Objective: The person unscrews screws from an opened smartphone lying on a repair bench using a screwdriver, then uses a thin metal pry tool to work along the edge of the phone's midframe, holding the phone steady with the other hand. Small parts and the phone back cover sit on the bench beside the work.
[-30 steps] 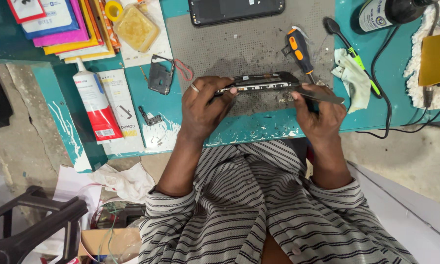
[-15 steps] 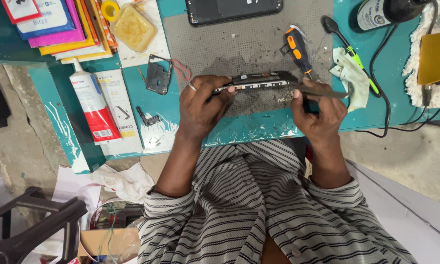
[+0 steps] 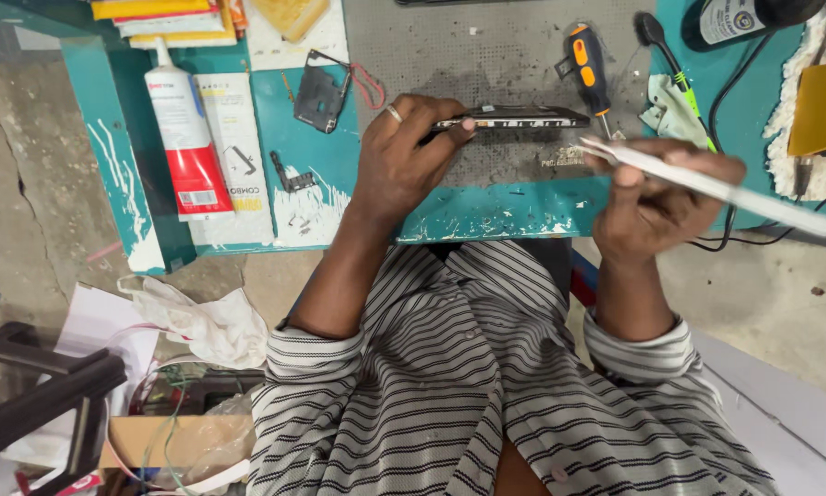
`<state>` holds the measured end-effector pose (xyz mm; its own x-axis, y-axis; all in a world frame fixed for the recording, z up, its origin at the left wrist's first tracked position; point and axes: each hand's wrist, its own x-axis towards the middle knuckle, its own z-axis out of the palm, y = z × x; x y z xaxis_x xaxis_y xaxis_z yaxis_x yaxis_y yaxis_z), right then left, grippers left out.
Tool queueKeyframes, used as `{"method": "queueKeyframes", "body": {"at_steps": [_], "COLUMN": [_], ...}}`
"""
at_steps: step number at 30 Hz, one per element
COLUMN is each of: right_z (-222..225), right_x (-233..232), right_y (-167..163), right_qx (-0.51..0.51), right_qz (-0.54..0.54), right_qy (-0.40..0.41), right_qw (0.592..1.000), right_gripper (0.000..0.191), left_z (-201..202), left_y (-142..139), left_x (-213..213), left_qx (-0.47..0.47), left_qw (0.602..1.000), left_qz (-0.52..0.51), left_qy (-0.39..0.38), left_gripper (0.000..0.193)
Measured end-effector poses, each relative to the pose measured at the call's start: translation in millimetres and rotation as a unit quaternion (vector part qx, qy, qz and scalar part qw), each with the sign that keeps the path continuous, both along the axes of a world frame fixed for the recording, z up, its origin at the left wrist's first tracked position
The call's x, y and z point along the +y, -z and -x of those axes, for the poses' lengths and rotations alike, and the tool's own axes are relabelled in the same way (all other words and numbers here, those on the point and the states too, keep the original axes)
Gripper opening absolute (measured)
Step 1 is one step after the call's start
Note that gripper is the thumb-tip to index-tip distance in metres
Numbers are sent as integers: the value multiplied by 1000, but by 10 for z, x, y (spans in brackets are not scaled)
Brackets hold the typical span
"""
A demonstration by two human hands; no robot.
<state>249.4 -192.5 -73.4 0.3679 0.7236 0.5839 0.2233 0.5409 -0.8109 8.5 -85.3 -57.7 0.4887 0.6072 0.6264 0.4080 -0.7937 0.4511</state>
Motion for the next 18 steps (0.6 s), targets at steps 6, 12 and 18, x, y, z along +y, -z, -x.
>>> {"method": "queueKeyframes", "body": {"at_steps": [6,12,18], "right_z": [128,143,113], "right_x": [511,649,627], "right_y": [-252,-289,-195], "right_qx": [-151,-178,-126], "right_qz": [34,76,91], "right_qy": [-176,-228,-254], "right_qw": [972,954,955], "right_gripper": [33,35,34], "left_z": [19,21,22], "left_y": [59,102,113], "left_x": [2,9,-12], "left_qx": [-10,-16,-4], "left_qw": [1000,999,1000], "left_qz": [-20,-29,-17], "left_qy": [2,3,6], "left_gripper": [22,21,21]}}
